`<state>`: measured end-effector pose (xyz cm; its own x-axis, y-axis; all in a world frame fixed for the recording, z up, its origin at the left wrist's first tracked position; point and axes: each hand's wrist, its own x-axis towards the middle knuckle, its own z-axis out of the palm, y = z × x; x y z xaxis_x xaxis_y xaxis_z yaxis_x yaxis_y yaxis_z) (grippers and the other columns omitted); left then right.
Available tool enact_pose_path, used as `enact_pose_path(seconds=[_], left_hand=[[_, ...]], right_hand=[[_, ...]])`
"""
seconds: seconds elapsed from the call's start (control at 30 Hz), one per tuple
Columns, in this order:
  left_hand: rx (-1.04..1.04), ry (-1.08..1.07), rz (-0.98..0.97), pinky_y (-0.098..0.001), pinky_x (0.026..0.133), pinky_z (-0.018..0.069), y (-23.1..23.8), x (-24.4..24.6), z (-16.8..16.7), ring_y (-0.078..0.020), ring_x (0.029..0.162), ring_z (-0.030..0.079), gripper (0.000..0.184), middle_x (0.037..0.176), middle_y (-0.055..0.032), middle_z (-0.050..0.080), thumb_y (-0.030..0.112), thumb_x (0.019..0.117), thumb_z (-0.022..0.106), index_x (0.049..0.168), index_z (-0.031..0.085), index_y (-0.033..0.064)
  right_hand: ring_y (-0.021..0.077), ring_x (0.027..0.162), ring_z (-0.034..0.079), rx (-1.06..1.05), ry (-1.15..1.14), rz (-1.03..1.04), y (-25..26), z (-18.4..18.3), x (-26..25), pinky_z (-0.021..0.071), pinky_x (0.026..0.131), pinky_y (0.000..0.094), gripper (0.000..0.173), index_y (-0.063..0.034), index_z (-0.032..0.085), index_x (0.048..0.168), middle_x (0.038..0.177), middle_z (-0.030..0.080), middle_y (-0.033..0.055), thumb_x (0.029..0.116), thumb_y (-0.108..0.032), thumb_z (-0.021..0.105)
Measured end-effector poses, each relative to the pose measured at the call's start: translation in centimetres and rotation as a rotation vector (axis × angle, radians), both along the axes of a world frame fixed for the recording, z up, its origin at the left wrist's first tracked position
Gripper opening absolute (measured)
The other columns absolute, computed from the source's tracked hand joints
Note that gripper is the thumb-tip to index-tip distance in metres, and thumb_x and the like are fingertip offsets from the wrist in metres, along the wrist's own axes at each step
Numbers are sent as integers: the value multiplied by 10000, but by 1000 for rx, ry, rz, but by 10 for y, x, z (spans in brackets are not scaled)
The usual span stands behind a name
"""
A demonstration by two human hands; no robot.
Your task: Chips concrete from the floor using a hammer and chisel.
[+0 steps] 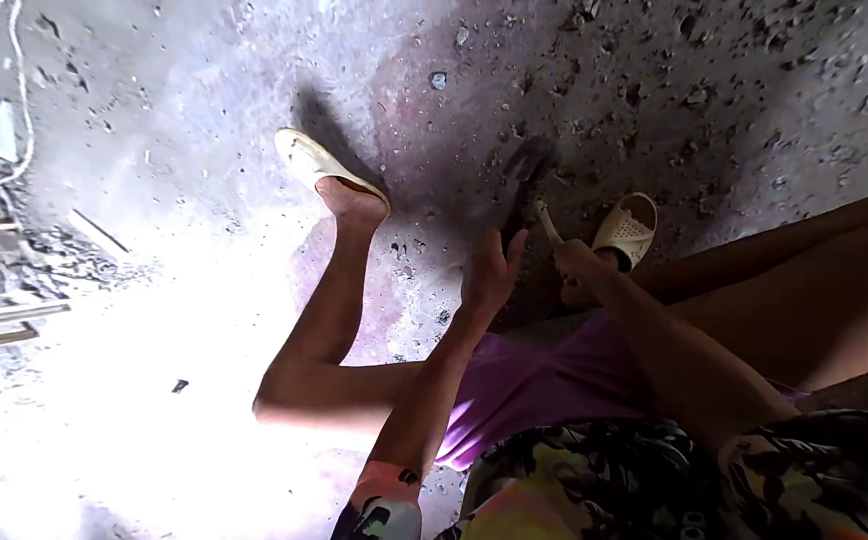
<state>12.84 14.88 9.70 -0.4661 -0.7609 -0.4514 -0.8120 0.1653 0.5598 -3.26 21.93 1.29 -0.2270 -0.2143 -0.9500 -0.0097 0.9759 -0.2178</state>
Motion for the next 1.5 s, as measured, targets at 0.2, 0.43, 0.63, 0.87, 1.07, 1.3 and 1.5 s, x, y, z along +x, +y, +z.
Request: enact_pose_path(seconds=[0.2, 0.43, 0.63, 0.87, 1.07, 1.3, 1.5], left_hand=[[197, -312, -196, -625, 852, 550, -16, -22, -38, -432, 1023, 696, 622, 1080, -252, 689, 551, 1093, 356, 1366, 519, 16], [61, -76, -126, -530, 717, 557, -18, -37, 1, -343, 774, 677, 574, 849, -180, 646, 523, 1097, 378, 1237, 554, -5], [197, -443, -229, -621, 857, 557, -10, -4, -55, -427, 1037, 701, 639, 1093, -250, 691, 567, 1090, 338, 1369, 509, 19], [297, -167, 164, -578, 702, 557, 14, 41, -77, -395, 765, 672, 671, 883, -240, 652, 593, 1081, 318, 1257, 568, -4], [745, 219, 842, -311, 473, 466, -5, 49, -99, -125, 466, 429, 538, 629, 8, 425, 567, 1096, 318, 949, 517, 89], [968, 532, 1239, -255, 421, 433, -26, 50, -85, -96, 413, 416, 420, 545, 39, 374, 395, 1126, 325, 773, 385, 177], [970, 517, 1209, -284, 440, 448, -30, 50, -91, -117, 436, 414, 393, 591, 18, 382, 419, 1126, 318, 854, 416, 152]], right_hand=[[241, 687, 546, -5, -8, -4, 0, 2, 5, 497, 641, 423, 651, 7, 600, 1126, 848, 541, 131, 1116, -547, 258], [226, 682, 552, 7, -1, 41, 0, 7, 8, 491, 633, 408, 559, -2, 610, 1112, 865, 556, 127, 1134, -459, 289], [215, 648, 520, -36, -65, -102, 6, -7, 5, 473, 601, 392, 544, -13, 601, 1128, 843, 535, 116, 1126, -483, 327], [38, 407, 341, -217, -291, -828, 5, 11, -47, 335, 387, 191, 439, -156, 472, 912, 585, 376, -62, 1110, -525, 341], [151, 568, 467, -146, 19, -193, 20, -1, -9, 447, 531, 340, 679, -36, 592, 1057, 737, 480, 35, 1085, -629, 263], [219, 701, 543, -33, 39, 306, 32, 2, 33, 497, 651, 396, 651, -30, 604, 1187, 876, 552, 111, 1103, -585, 274], [362, 1006, 661, -27, 291, 430, 33, 13, 23, 522, 904, 550, 617, 22, 629, 1246, 1116, 664, 249, 1132, -479, 286]])
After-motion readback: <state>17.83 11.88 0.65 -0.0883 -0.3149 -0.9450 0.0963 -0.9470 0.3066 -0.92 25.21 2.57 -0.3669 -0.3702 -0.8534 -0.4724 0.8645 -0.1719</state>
